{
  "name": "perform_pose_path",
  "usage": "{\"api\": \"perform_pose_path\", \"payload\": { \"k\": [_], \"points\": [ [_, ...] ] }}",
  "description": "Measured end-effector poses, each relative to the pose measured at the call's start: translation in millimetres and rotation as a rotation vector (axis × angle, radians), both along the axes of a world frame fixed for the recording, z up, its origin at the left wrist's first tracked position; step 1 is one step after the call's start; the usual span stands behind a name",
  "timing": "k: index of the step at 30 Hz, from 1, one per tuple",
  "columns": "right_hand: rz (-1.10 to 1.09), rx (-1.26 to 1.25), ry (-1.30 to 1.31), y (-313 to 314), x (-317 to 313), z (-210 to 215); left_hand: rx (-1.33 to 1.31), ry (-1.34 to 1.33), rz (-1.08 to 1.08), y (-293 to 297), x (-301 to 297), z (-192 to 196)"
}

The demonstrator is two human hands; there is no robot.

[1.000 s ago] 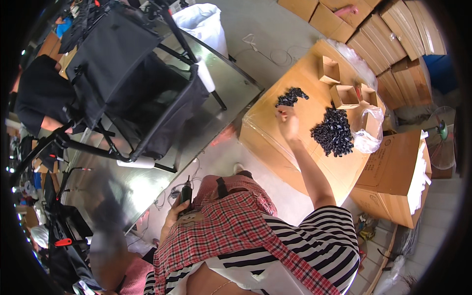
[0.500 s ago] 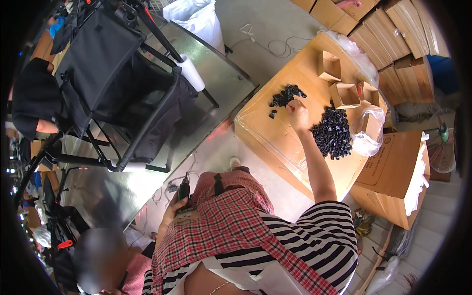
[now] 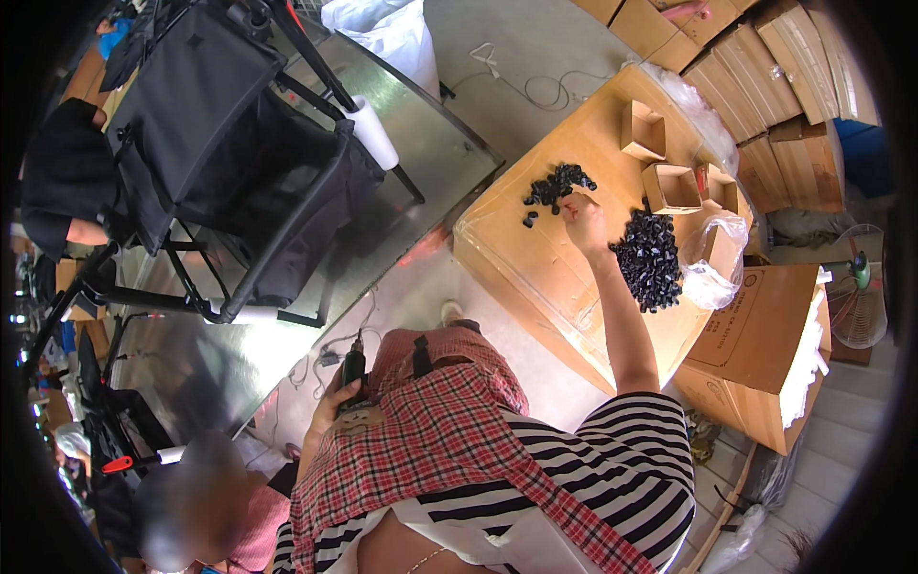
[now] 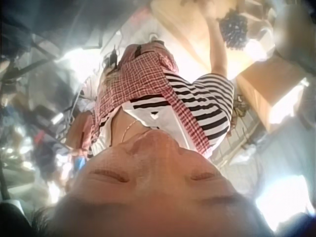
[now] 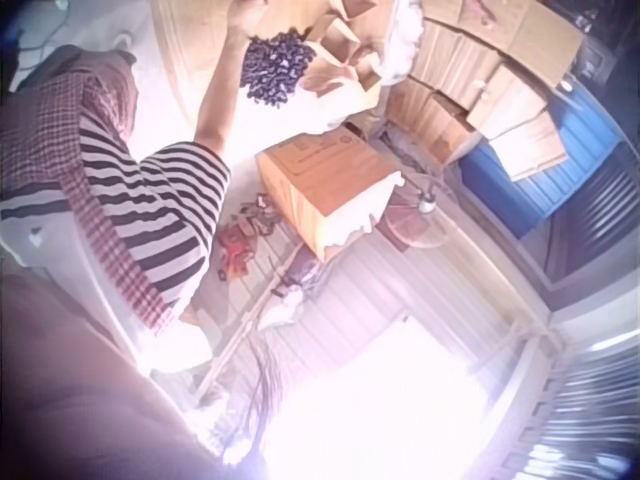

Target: The person uses a handheld electric screwdriver to attach black fabric bags to metal frames on a factory assembly line. They repeatedly pick up fasteners, align the bags, and drive screws into the frame joints before moving the completed units down the line.

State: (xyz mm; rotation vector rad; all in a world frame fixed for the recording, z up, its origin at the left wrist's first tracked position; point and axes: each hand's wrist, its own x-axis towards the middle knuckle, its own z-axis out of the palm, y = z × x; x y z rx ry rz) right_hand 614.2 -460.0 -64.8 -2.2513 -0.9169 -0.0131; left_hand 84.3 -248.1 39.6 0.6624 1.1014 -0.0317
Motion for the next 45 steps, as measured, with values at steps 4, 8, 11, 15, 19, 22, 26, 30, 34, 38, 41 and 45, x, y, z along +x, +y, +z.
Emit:
{"api": "perform_pose_path", "payload": {
  "k": [4, 8, 11, 15, 19, 22, 26, 30, 34, 38, 41, 45],
  "points": [
    [-0.087, -0.001, 0.058, 1.6, -4.4, 5.1, -0.004, 0.002, 0.037, -4.8, 4.0, 9.0],
    [-0.162, 0.038, 0.026, -2.0, -2.8, -1.0, 0.008, 0.016, 0.032, -4.7, 6.0, 15.8],
    [-0.169, 0.022, -0.008, -0.2, -5.0, 2.0, 0.014, 0.034, 0.058, -8.9, 4.2, 15.4],
    [-0.181, -0.039, -0.083, 4.3, -9.5, 8.4, 0.021, 0.042, 0.009, -3.8, -1.6, 8.2],
    [-0.232, 0.076, 0.038, 1.5, -17.3, 10.9, 0.068, 0.041, -0.051, 3.5, -3.2, 9.5],
    [-0.073, 0.401, 0.555, 9.6, -39.0, 40.7, 0.151, -0.028, -0.090, 0.4, -5.1, 13.3],
    [0.181, 0.526, 0.992, 39.0, -108.3, 92.9, 0.257, -0.244, -0.306, 10.7, 26.9, 45.3],
    [0.326, 0.553, 1.286, 66.9, -155.2, 108.7, 0.346, -0.463, -0.615, 15.5, 76.2, 85.2],
    [0.432, 0.536, 1.326, 79.1, -183.3, 118.2, 0.524, -0.567, -0.758, 7.1, 86.3, 86.7],
    [0.474, 0.514, 1.454, 82.4, -195.1, 124.1, 0.374, -0.555, -0.682, 1.9, 85.1, 85.4],
    [0.500, 0.513, 1.495, 82.5, -197.6, 123.6, 0.345, -0.540, -0.650, -1.5, 82.0, 86.3],
    [0.515, 0.525, 1.525, 80.5, -199.0, 121.7, 0.362, -0.540, -0.652, -4.5, 79.2, 85.3]
  ]
}}
